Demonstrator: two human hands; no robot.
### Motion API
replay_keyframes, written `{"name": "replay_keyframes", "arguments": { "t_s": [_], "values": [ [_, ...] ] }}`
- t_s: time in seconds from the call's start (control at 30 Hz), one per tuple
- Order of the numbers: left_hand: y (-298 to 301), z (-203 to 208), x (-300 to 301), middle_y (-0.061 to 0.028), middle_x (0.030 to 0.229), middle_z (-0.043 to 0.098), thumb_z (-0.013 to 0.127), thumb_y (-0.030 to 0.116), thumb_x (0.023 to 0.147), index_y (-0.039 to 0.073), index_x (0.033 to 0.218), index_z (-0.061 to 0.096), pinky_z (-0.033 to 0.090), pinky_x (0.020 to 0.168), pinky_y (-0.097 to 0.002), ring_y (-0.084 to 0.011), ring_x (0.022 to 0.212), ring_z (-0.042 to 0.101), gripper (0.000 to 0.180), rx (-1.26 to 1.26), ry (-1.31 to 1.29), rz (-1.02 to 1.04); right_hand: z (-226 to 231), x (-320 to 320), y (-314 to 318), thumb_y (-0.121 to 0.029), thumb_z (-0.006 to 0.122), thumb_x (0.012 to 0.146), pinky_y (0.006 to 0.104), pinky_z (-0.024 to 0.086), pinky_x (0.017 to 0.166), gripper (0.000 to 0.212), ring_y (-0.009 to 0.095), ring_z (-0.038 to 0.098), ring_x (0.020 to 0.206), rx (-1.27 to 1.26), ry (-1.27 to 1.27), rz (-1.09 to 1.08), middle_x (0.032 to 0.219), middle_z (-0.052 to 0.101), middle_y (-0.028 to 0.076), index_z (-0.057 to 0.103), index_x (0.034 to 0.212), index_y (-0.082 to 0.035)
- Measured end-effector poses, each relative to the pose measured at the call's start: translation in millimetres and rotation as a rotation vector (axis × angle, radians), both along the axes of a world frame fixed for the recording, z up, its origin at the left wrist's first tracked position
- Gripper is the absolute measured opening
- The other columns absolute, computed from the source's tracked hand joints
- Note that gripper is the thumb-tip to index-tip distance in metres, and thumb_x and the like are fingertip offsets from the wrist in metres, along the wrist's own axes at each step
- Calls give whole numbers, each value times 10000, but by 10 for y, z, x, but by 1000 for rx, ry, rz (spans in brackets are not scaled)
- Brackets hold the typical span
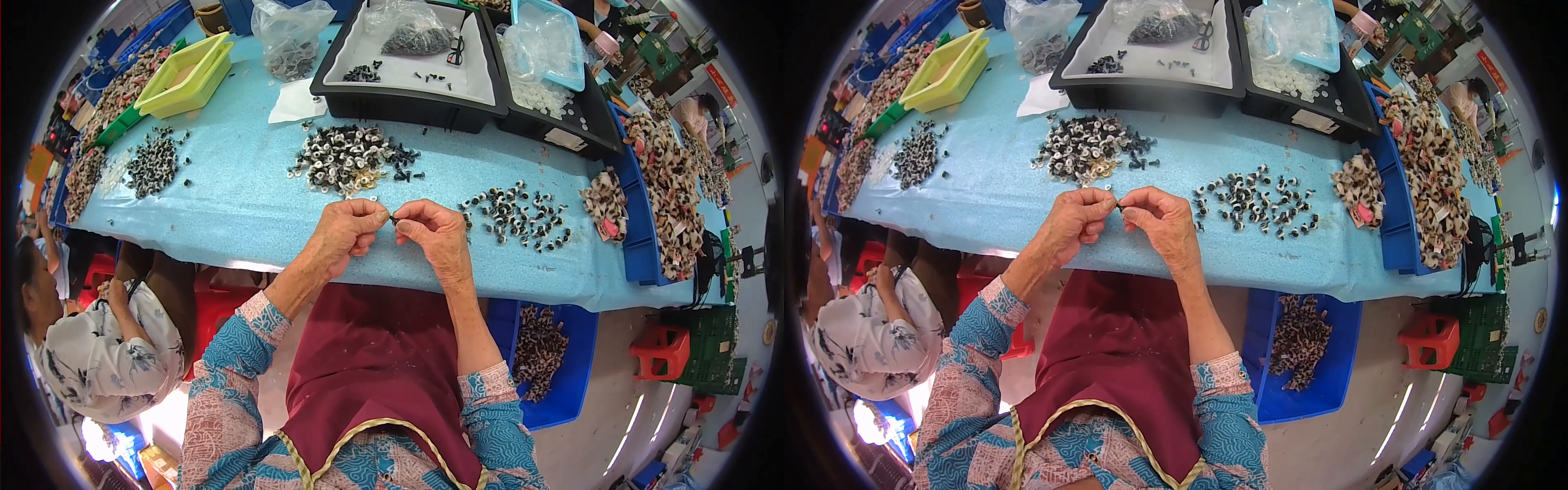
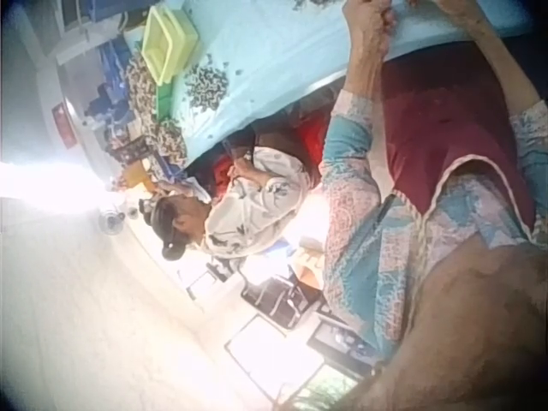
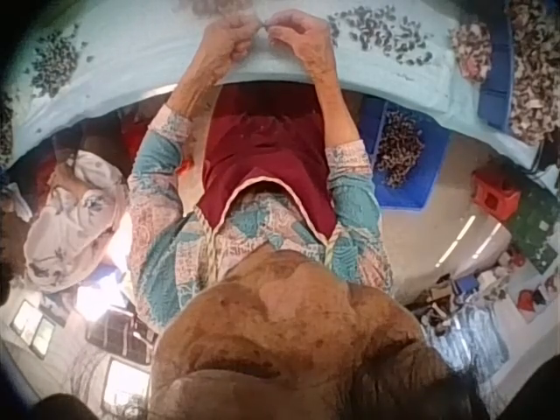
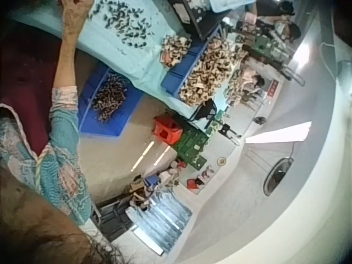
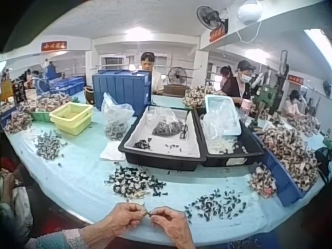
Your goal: The person assembles small plastic parts and rubber components by hand, taking them from plastic bins and sorting trays.
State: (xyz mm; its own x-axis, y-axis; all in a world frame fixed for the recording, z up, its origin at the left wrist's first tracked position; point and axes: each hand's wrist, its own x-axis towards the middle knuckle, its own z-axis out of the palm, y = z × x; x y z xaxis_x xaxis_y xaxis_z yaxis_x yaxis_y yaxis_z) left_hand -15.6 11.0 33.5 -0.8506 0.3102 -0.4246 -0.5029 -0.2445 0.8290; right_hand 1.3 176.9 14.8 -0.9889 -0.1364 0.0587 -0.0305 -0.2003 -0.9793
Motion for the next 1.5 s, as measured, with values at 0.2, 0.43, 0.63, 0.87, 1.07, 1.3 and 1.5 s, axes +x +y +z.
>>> {"name": "replay_keyframes", "arguments": {
  "t_s": [0.2,0.43,0.63,0.87,1.07,1.3,1.5],
  "values": [
    [-59,-19,-18,35,623,489,640,113,807,2,838,595,246,385,-172,-27,465,347,123,62,-15,-69,30,1,-1,20,596,767,212,469,599,133,93,562,621,-32,2,45,725,603,35,619,898,18],
    [-214,17,33,14,623,510,672,112,772,2,795,611,272,380,-173,-32,474,399,128,-27,-27,-240,-21,35,22,8,631,755,214,472,600,120,96,559,636,96,-32,206,806,604,53,628,873,24],
    [-219,-26,-170,-37,679,571,708,51,674,36,785,646,400,467,-241,-109,551,517,128,-612,518,-49,-34,-11,-23,10,632,756,203,470,591,80,85,554,619,-75,47,47,739,608,42,627,836,8],
    [-79,-40,-443,-98,778,604,653,6,641,54,773,655,479,652,-358,-282,712,598,141,-982,1154,-183,1,-16,12,21,621,759,192,456,579,81,63,538,616,65,-52,-12,740,609,20,620,839,12],
    [24,86,-406,-63,708,615,632,1,685,32,724,630,484,515,-302,-186,617,618,50,-854,828,-178,-33,-40,50,32,612,757,197,458,579,177,67,540,646,-20,-40,1,752,597,28,580,930,7],
    [101,17,-268,-53,705,606,607,-33,709,28,793,626,467,454,-251,-125,560,601,105,-461,436,-48,-17,-53,39,37,618,753,205,463,582,257,77,548,656,-3,-16,-40,764,600,42,545,998,8],
    [30,-87,-367,-118,763,592,632,-14,678,35,807,637,482,626,-333,-257,686,598,138,-871,1100,-1,-18,-57,47,57,617,741,222,484,584,254,98,566,658,-44,-32,-140,796,605,69,553,986,30]
  ]
}}
